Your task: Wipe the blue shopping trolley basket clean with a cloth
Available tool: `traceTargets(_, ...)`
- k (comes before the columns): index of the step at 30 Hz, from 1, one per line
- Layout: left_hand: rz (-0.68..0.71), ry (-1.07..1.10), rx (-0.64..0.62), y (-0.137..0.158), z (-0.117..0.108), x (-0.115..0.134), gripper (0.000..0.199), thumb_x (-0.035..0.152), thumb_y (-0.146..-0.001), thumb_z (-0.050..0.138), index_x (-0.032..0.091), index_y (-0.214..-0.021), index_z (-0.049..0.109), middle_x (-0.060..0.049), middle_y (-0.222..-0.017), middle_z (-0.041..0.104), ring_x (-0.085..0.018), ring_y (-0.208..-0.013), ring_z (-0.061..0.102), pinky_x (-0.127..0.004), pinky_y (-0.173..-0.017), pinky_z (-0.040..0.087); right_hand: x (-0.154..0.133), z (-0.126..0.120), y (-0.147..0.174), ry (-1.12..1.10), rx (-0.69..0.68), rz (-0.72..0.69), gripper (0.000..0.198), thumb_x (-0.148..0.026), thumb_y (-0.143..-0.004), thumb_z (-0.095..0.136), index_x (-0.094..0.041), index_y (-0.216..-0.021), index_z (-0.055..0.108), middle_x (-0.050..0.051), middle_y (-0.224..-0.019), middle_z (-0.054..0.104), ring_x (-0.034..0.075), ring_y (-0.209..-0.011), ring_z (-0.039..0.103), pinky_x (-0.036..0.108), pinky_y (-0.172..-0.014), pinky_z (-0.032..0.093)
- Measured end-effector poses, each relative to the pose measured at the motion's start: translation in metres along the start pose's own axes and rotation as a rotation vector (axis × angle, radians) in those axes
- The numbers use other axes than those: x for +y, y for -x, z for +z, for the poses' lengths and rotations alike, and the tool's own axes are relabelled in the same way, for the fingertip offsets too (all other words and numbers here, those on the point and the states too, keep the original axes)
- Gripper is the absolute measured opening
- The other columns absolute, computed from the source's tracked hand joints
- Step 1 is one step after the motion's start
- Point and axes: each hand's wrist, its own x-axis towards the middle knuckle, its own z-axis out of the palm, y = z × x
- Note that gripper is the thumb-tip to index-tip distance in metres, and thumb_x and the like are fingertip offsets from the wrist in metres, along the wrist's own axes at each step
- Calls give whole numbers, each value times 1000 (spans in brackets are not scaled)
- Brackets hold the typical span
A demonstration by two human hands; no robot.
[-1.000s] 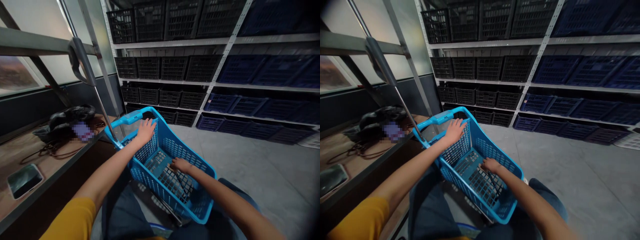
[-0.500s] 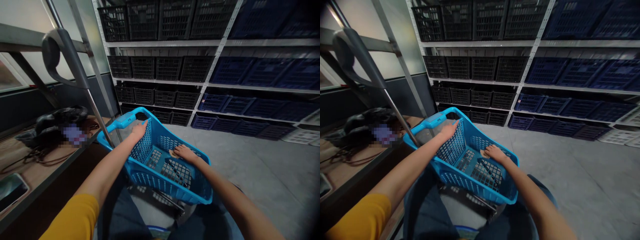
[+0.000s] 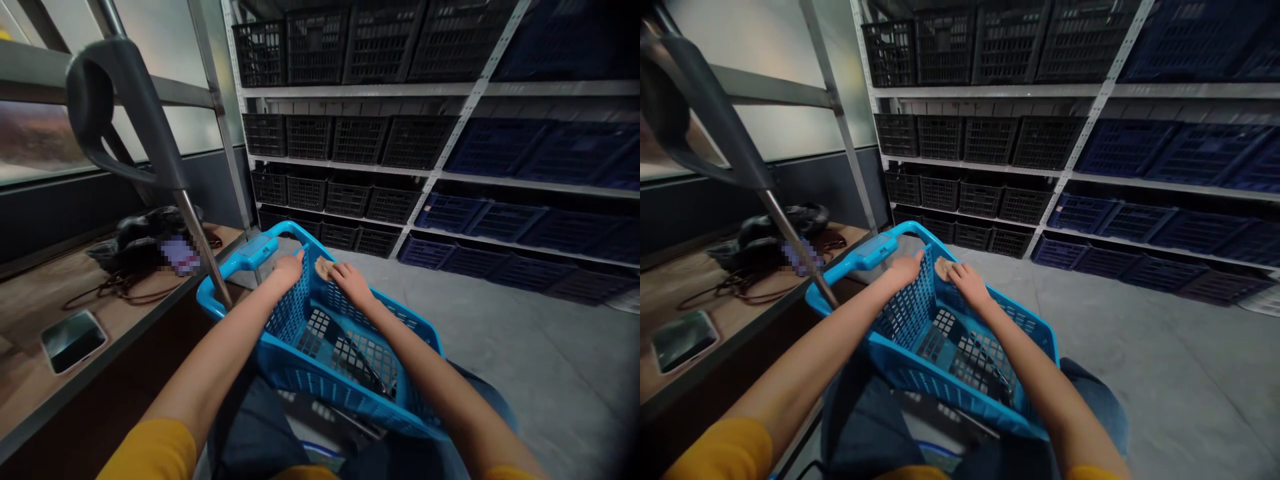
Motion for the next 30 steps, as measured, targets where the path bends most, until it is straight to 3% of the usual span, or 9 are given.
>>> traceTargets(2, 32, 41, 17, 0, -1, -4, 54, 26, -98, 42, 16, -151, 36, -22, -117, 68, -33, -107, 66, -38, -86, 49, -6, -1, -28, 57, 35, 5, 34, -18, -101, 37, -17, -130, 54, 16, -132, 52, 29, -107, 44, 42, -95, 41)
traceTargets(4, 54, 129, 126, -4, 3, -10, 46, 32, -101, 38, 16, -144, 43, -19, -114, 70, -30, -105, 67, -35, -85, 49, -11, 7, -45, 107, 44, 35, 37, -16, -100, 35, -13, -132, 55, 19, -131, 52, 31, -107, 44, 44, -93, 42)
traceTargets(8, 8, 300, 266, -14, 15, -18, 42, 39, -102, 37, 15, -133, 51, -16, -116, 70, -26, -107, 67, -31, -86, 48, -19, 46, -39, 168, -1, 28, 43, -13, -97, 37, -10, -137, 53, 22, -136, 50, 33, -110, 45, 48, -94, 42)
traceTargets(11, -15, 303, 269, -20, 20, -16, 43, 42, -100, 40, 12, -126, 57, -18, -118, 69, -26, -110, 66, -30, -87, 48, -19, 66, -24, 183, -81, -67, 43, -12, -95, 41, -12, -136, 56, 19, -135, 52, 32, -112, 46, 45, -97, 43)
traceTargets(13, -22, 304, 262, -21, 19, -13, 43, 42, -100, 40, 11, -123, 59, -18, -117, 70, -27, -110, 66, -30, -87, 48, -13, 66, -28, 175, -83, -98, 42, -11, -95, 44, -14, -134, 58, 17, -133, 55, 30, -113, 48, 43, -98, 44)
traceTargets(17, -38, 343, 250, -23, 17, -9, 41, 42, -100, 41, 13, -123, 59, -17, -116, 70, -27, -109, 67, -30, -86, 48, 2, 51, -63, 187, 93, -5, 38, -17, -98, 45, -15, -133, 59, 16, -128, 57, 29, -110, 49, 43, -97, 45)
traceTargets(19, -32, 362, 235, -24, 18, -10, 41, 41, -100, 41, 13, -123, 59, -17, -117, 70, -27, -110, 67, -30, -87, 48, 2, 55, -70, 217, 146, 33, 36, -19, -98, 46, -12, -131, 60, 16, -125, 58, 28, -107, 50, 44, -95, 46)
traceTargets(25, -20, 368, 252, -25, 20, -9, 42, 41, -99, 40, 12, -123, 58, -18, -116, 70, -29, -109, 67, -34, -87, 49, -15, 102, -37, 205, -68, -204, 31, -10, -91, 55, -11, -118, 69, 14, -112, 64, 26, -109, 53, 40, -97, 45)
traceTargets(30, -49, 364, 213, -24, 20, -4, 41, 39, -100, 40, 10, -126, 54, -20, -122, 67, -28, -110, 67, -32, -85, 50, -2, 81, -62, 219, 62, -50, 36, -14, -96, 48, -12, -129, 63, 16, -122, 61, 28, -112, 51, 42, -95, 45)
